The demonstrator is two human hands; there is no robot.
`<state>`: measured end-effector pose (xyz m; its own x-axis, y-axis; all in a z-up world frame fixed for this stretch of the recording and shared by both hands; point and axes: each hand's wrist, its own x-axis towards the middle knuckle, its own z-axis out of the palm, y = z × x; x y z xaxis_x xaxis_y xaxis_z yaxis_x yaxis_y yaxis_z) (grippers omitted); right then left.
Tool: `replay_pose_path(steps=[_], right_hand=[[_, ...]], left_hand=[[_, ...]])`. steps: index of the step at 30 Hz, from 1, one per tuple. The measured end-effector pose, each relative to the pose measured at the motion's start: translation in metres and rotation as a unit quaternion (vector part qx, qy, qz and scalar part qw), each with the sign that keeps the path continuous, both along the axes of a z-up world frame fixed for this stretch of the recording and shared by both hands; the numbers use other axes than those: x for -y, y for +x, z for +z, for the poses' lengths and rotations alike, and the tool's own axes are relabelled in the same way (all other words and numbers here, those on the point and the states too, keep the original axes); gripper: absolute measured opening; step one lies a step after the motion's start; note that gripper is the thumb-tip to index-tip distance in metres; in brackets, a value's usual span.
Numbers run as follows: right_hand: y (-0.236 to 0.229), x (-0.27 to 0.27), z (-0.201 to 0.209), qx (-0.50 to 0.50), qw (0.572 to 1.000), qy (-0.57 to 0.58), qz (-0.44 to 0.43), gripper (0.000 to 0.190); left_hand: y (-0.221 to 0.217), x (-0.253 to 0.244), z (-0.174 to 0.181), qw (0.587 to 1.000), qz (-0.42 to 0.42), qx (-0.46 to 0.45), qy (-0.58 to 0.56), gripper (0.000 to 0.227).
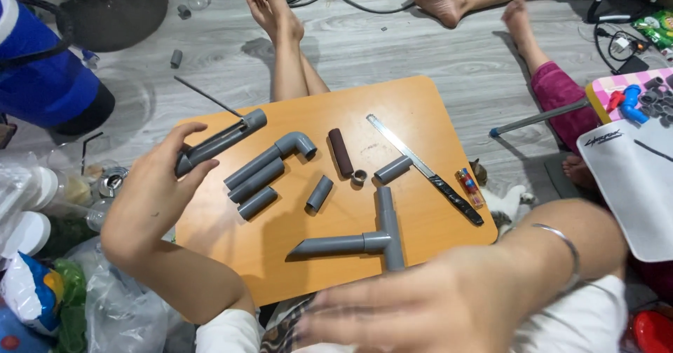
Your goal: The person uses a piece of sandpaper to sand the exterior ends of gray PVC pipe segments and then fits them into connectors while sitting at a small table.
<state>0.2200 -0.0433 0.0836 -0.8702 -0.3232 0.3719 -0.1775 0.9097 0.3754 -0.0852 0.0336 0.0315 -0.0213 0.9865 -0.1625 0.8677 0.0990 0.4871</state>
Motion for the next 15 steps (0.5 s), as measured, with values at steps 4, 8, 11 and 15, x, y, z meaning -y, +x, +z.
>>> replay_pose_path(steps=[4, 8, 11, 15], right_hand=[[-0.007, -0.016, -0.030, -0.052, 0.958, -0.274, -0.069, 0.027], [-0.011, -0.046, -0.098, -0.059, 0.934, -0.331, -0.121, 0.019], [-0.007, -0.061, -0.124, -0.072, 0.882, -0.442, -0.148, 0.020], [0.015, -0.094, -0.149, -0.152, 0.752, -0.608, -0.204, 0.010]], left_hand=[[0.005, -0.005, -0.010, 0.999, -0.043, 0.004, 0.012, 0.045], [0.021, -0.009, -0.013, 0.995, -0.092, 0.033, -0.008, 0.047], [0.022, -0.019, -0.031, 0.982, -0.176, 0.028, 0.055, 0.043], [0.047, -0.028, -0.016, 0.981, -0.175, -0.009, 0.085, 0.041]])
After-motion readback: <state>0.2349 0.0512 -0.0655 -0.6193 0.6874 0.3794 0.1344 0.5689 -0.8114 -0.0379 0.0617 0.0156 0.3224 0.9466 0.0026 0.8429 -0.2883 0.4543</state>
